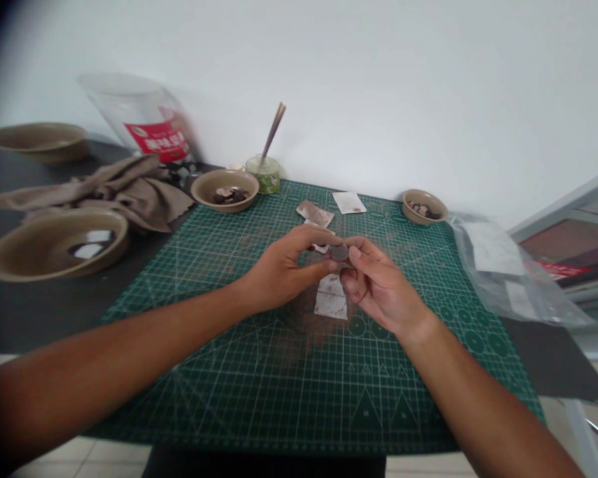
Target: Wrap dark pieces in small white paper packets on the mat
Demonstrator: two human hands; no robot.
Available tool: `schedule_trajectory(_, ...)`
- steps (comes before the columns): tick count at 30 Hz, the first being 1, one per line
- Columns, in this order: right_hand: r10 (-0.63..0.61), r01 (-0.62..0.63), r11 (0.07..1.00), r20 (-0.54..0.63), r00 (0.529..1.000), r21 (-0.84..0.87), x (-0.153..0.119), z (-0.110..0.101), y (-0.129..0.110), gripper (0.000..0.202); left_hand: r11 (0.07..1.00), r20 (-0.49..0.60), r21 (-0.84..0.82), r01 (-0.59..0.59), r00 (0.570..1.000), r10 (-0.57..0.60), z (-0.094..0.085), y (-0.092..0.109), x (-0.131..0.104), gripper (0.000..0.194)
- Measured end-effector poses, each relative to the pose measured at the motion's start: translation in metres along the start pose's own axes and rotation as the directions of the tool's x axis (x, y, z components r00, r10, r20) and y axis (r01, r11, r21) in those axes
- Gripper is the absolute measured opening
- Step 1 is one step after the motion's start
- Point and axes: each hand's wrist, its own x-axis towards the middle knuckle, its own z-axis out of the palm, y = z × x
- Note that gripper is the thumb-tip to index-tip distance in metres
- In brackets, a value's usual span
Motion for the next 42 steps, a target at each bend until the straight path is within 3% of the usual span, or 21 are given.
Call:
schedule_trajectory(6, -0.016, 0.016, 1.000, -0.002, 1.000, -0.013, -0.001, -0.001, 0.002, 0.028, 0.997, -0.037, 0.063, -0.033, 0.999, 0.035, 0.000, 0.001, -0.001, 0.027)
schedule_trajectory(12, -0.154, 0.148, 0.963, -0.012, 0.988, -0.226, -0.004, -0.003, 0.007, 0.029, 0.991, -0.028, 0.124, -0.051, 0.998, 0.055, -0.002, 0.003, 0.000, 0.021)
schedule_trajectory(16, -0.272, 0.234, 0.855, -0.016, 0.962, -0.463, -0.006, 0.001, 0.008, 0.027, 0.984, -0.049, 0.169, -0.064, 0.996, 0.073, 0.000, 0.005, 0.000, 0.015)
schedule_trajectory(21, -0.337, 0.200, 0.729, -0.088, 0.937, -0.654, -0.006, 0.004, 0.009, 0.026, 0.965, -0.022, 0.256, -0.062, 0.997, 0.070, 0.002, 0.003, 0.000, 0.014)
schedule_trajectory(29, -0.352, 0.190, 0.681, -0.089, 0.932, -0.707, -0.006, -0.002, 0.010, 0.030, 0.954, 0.006, 0.274, -0.121, 0.992, 0.124, 0.002, 0.003, 0.000, 0.012)
schedule_trajectory(36, -0.421, 0.224, 0.573, -0.049, 0.906, -0.788, -0.007, 0.000, 0.007, 0.032, 0.962, 0.027, 0.241, -0.130, 0.991, 0.127, 0.001, 0.003, 0.000, 0.013)
schedule_trajectory(42, -0.363, 0.229, 0.672, -0.043, 0.931, -0.704, -0.009, 0.000, 0.003, 0.027, 0.966, -0.002, 0.242, -0.088, 0.996, 0.091, 0.000, 0.004, -0.002, 0.017)
